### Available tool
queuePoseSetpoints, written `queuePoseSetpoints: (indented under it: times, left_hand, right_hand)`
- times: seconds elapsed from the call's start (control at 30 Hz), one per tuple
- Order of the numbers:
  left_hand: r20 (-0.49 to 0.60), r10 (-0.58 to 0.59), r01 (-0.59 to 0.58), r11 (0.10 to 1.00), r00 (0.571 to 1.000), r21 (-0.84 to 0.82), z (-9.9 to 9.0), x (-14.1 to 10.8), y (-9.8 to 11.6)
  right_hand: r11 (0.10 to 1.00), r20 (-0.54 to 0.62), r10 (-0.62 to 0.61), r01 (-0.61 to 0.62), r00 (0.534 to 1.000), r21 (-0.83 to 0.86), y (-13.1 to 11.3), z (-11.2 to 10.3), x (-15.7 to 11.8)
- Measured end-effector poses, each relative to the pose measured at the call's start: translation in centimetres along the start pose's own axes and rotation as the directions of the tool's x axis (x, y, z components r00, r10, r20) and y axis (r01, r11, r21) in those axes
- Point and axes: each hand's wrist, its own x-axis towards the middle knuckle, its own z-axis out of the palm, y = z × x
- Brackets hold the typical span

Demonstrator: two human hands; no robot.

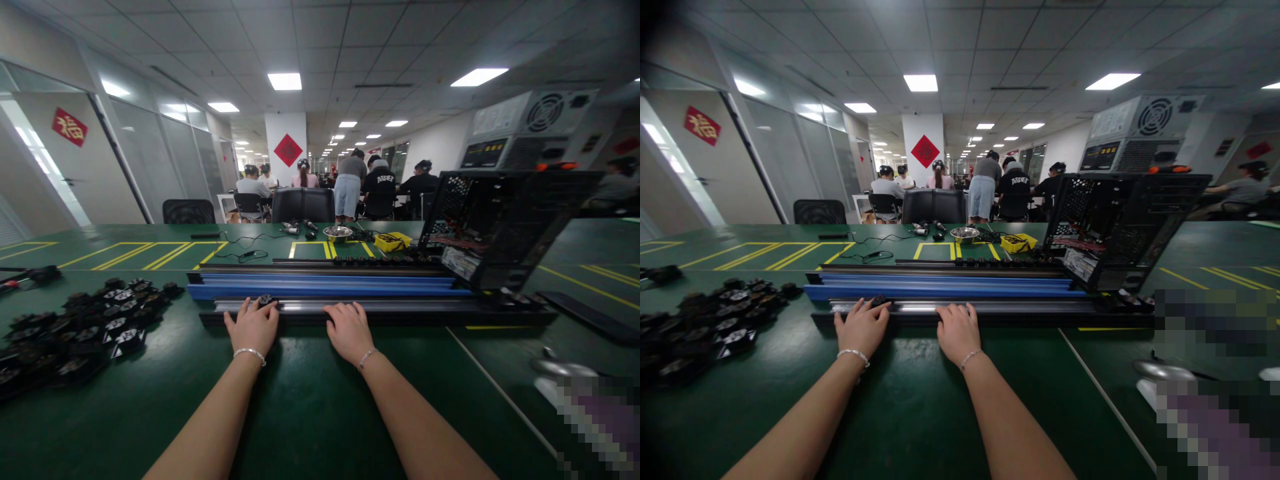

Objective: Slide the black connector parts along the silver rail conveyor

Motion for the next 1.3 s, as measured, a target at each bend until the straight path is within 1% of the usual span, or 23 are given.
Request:
queuePoseSetpoints:
  times: [0.27, 0.43, 0.73, 1.0, 1.2, 1.3]
  left_hand:
    - [0.010, -0.038, 0.038, 0.999, 0.999, -0.004, 0.2, 0.4, -0.5]
    - [-0.008, -0.049, 0.050, 0.999, 0.999, 0.006, 0.2, 0.6, -0.8]
    - [0.029, -0.098, 0.098, 0.995, 0.995, 0.010, -0.8, 0.8, -1.0]
    - [0.030, -0.129, 0.129, 0.992, 0.991, 0.008, -1.1, 0.9, -1.3]
    - [0.018, -0.158, 0.158, 0.987, 0.987, 0.006, -1.3, 0.9, -1.3]
    - [0.022, -0.162, 0.161, 0.987, 0.987, 0.005, -1.4, 0.9, -1.2]
  right_hand:
    - [1.000, 0.001, 0.000, 0.000, 1.000, -0.018, 0.1, 0.2, 0.1]
    - [1.000, 0.002, 0.000, 0.000, 1.000, -0.023, 0.1, 0.3, 0.0]
    - [1.000, 0.017, 0.010, -0.010, 1.000, 0.001, 0.1, 0.2, 0.2]
    - [1.000, 0.012, 0.008, -0.008, 1.000, -0.009, 0.1, 0.3, 0.2]
    - [0.999, 0.037, 0.011, -0.010, 0.999, -0.041, -0.1, 0.1, 0.1]
    - [0.999, 0.031, 0.015, -0.014, 0.999, -0.037, 0.0, 0.2, 0.1]
